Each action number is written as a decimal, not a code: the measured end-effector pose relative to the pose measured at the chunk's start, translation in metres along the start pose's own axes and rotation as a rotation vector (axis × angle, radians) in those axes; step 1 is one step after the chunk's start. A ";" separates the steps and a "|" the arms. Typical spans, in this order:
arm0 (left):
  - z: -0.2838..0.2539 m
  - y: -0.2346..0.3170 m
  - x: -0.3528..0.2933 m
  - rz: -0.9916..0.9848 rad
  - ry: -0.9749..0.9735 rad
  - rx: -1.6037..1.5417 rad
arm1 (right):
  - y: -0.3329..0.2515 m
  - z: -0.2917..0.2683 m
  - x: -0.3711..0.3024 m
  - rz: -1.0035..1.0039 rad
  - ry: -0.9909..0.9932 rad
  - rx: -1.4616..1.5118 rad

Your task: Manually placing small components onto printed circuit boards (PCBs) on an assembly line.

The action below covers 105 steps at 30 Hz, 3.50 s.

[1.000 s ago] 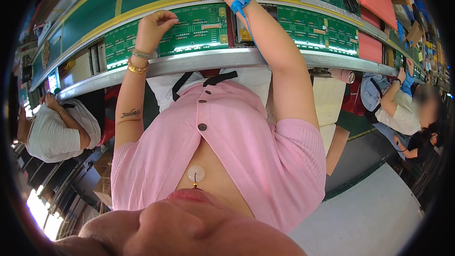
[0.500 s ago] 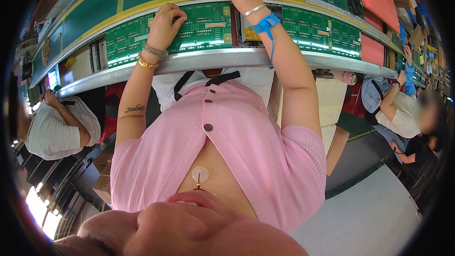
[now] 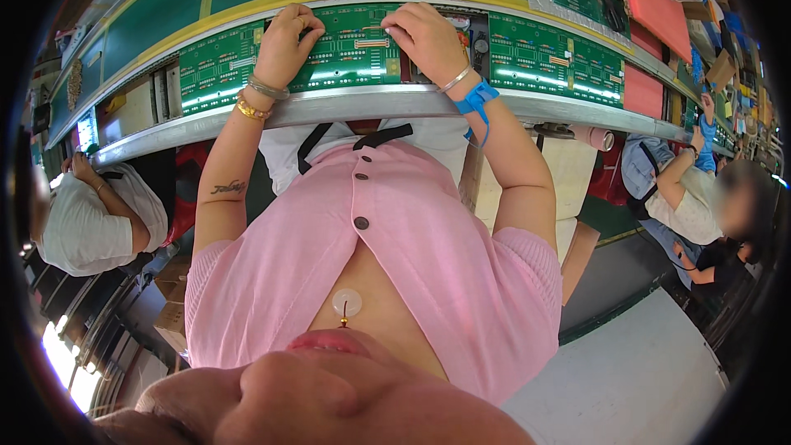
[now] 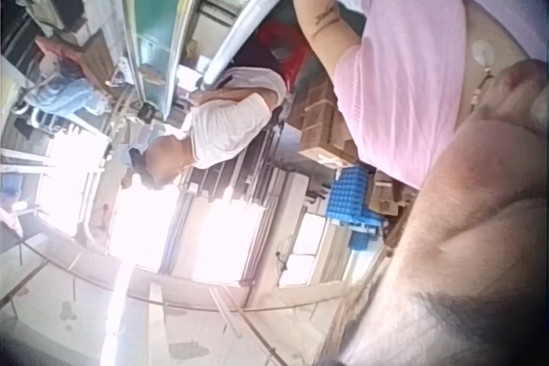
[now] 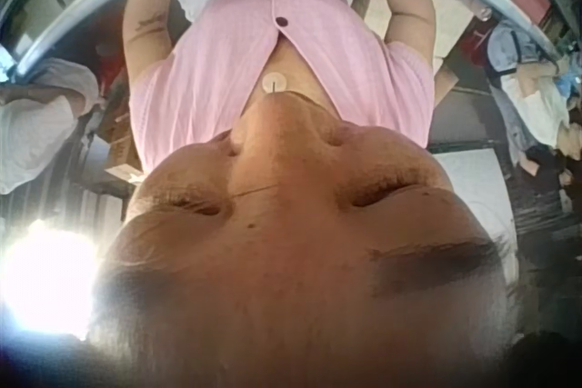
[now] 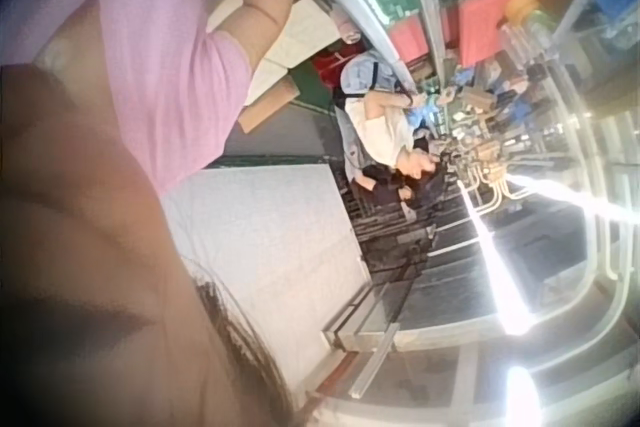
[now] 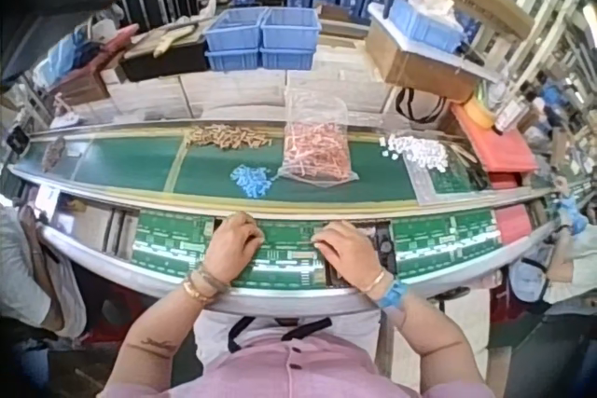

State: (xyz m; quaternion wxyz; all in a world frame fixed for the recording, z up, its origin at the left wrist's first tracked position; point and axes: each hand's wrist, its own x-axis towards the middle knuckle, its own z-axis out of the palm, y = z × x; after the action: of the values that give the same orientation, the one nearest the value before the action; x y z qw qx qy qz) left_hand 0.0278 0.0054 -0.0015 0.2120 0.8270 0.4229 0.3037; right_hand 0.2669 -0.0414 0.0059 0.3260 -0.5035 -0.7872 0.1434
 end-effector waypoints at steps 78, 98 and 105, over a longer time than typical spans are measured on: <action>-0.031 -0.046 -0.021 -0.438 -0.220 -0.511 | 0.167 -0.025 0.081 0.291 0.250 -0.652; -0.027 -0.044 -0.021 -0.440 -0.202 -0.600 | 0.174 -0.022 0.115 0.327 0.202 -0.767; -0.027 -0.044 -0.023 -0.431 -0.172 -0.608 | 0.162 -0.025 0.103 0.416 0.258 -0.872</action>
State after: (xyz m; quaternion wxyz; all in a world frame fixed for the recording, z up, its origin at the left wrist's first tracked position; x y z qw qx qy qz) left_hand -0.0262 0.0131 -0.0157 0.5414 0.6409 0.4583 0.2934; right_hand 0.3674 0.1200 -0.0272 0.1445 -0.7528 -0.6100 -0.2006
